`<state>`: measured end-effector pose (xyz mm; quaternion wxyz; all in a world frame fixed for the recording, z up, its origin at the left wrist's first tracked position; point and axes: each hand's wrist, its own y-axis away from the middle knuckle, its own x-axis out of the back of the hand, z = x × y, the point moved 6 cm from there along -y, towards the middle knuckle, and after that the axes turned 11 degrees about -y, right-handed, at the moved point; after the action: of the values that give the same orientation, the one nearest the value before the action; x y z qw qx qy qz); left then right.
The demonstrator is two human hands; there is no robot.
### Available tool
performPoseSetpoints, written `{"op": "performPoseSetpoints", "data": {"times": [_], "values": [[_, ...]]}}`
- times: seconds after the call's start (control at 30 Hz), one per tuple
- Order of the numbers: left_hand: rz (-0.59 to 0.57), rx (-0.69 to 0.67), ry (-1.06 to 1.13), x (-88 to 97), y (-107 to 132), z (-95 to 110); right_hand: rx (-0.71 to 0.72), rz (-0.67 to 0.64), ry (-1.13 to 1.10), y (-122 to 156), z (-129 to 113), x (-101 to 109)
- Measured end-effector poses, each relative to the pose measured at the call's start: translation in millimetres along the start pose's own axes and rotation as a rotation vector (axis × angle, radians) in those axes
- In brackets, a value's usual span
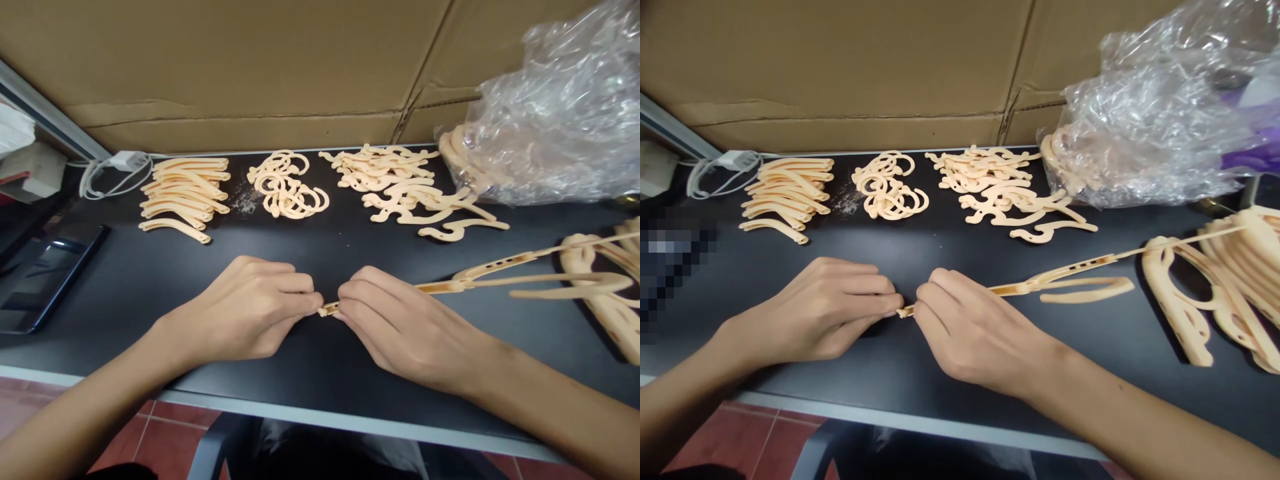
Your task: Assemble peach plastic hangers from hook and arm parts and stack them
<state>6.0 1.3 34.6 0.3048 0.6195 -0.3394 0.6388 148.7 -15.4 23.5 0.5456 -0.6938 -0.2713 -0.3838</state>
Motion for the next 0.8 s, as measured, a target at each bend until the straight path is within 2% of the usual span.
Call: {"op": "performPoseSetpoints", "data": {"times": [0.27, 0.53, 0.8], "values": [[-0.003, -0.01, -0.001, 0.9, 0, 3, 0.073, 0.035, 0.006, -5, -5, 6], [0.012, -0.018, -0.022, 2.3, 0, 7, 0.107, -0.048, -0.04, -7, -6, 9], [0.106, 0.01, -0.16, 4.4, -1, 13, 0.125, -0.037, 0.017, -6, -7, 7]]}}
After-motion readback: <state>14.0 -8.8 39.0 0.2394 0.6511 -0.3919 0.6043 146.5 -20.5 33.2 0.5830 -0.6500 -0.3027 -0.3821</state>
